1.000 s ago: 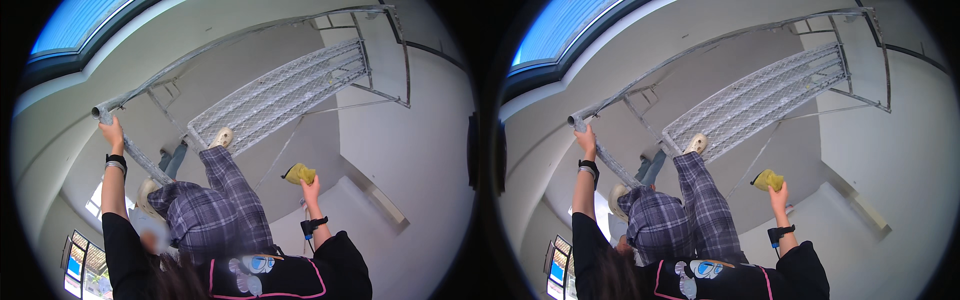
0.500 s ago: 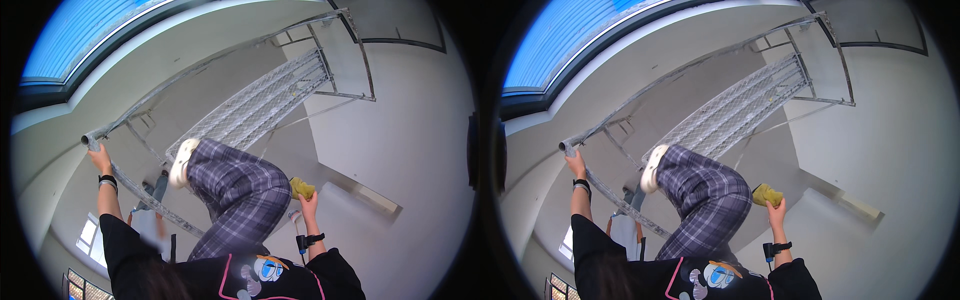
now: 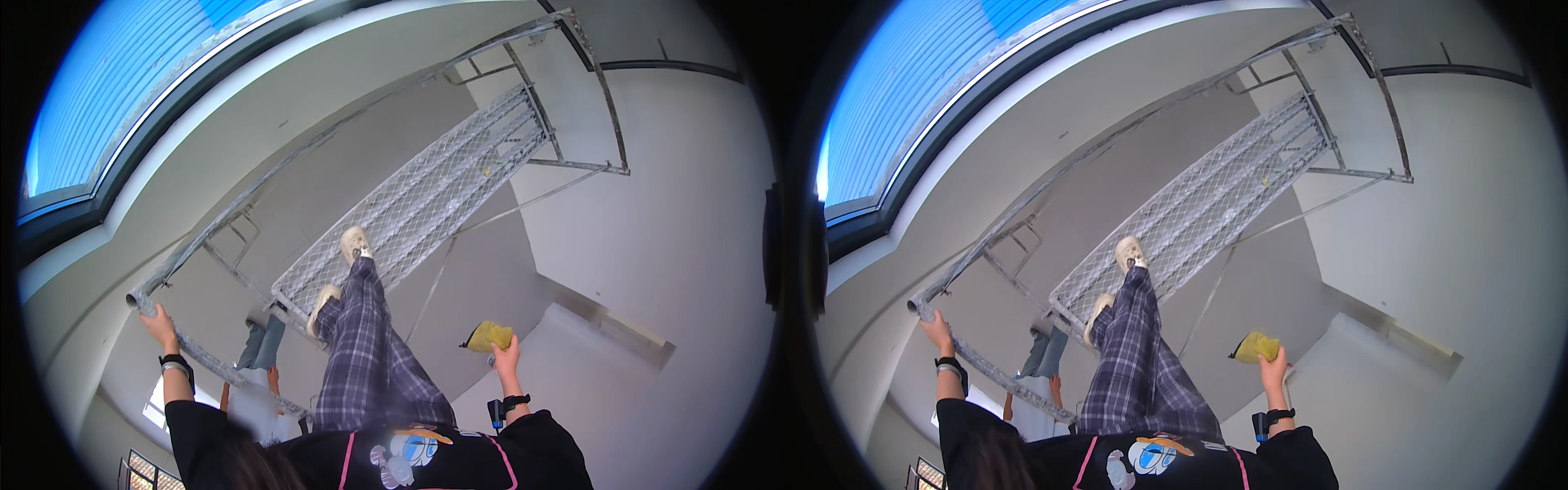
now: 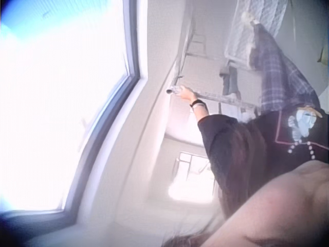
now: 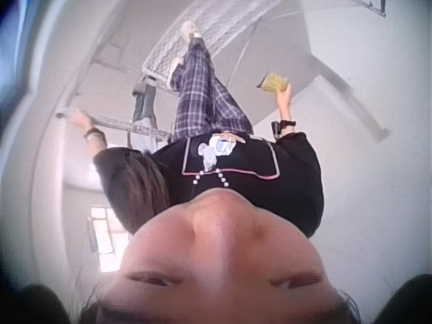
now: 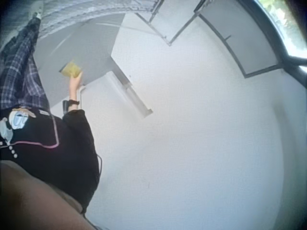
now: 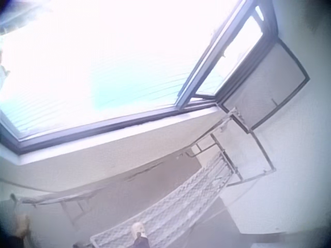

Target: The person climbs a metal scaffold and uses a yellow cloth to wipe the frame and screen of a large, open skylight window. They clean the edges and corners of the window frame thoroughly.

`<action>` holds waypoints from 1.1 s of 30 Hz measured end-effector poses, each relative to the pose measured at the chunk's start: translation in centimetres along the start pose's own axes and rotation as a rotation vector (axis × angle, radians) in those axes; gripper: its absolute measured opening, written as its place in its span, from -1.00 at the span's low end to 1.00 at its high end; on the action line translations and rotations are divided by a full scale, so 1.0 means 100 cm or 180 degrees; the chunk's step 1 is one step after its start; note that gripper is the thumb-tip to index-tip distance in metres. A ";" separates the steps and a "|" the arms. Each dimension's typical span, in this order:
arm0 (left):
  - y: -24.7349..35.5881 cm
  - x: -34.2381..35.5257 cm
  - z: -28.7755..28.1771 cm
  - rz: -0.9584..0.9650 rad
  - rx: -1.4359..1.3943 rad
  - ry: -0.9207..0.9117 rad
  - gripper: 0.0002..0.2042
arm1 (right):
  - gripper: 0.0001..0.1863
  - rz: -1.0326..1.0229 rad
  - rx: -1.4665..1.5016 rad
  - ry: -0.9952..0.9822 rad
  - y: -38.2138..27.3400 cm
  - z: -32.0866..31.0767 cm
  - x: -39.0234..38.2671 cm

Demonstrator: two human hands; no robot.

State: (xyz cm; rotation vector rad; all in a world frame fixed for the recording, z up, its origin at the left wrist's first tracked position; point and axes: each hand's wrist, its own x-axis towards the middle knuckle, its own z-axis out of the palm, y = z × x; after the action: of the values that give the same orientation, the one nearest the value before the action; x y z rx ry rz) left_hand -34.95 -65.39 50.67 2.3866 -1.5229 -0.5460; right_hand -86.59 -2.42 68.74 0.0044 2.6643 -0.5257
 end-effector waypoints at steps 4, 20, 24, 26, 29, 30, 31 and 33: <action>0.003 -0.003 0.009 -0.0104 -0.0021 -0.0215 -0.40 | -0.59 -0.0110 -0.0078 -0.0114 -0.023 0.002 0.052; -0.063 -0.107 -0.021 0.0209 0.1399 -0.0211 -0.40 | -0.56 -0.0429 0.0221 -0.0304 -0.071 -0.001 0.189; -0.062 -0.099 -0.025 0.0097 0.1528 -0.0198 -0.42 | -0.55 -0.0609 -0.0124 -0.0242 -0.059 0.004 0.206; -0.054 -0.106 -0.021 0.0025 0.1553 -0.0081 -0.44 | -0.55 -0.0657 -0.0320 -0.0292 -0.067 0.003 0.215; -0.044 -0.107 -0.022 0.0045 0.1364 -0.0084 -0.45 | -0.52 -0.0549 -0.0051 -0.0488 -0.091 -0.008 0.216; -0.043 -0.108 -0.027 -0.0060 0.1381 -0.0090 -0.47 | -0.53 -0.0478 -0.0081 -0.0493 -0.102 -0.012 0.215; -0.041 -0.108 -0.025 -0.0153 0.1382 -0.0100 -0.49 | -0.53 -0.0408 -0.0106 -0.0478 -0.112 -0.017 0.215; -0.038 -0.105 -0.028 -0.0331 0.1383 -0.0098 -0.53 | -0.55 -0.0375 -0.0092 -0.0453 -0.130 -0.025 0.215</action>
State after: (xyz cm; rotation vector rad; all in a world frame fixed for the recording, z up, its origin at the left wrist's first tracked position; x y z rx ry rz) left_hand -34.60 -54.26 53.40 2.8018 -1.6790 -0.2942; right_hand -108.24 -15.22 66.80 -0.1927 2.5434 -0.5049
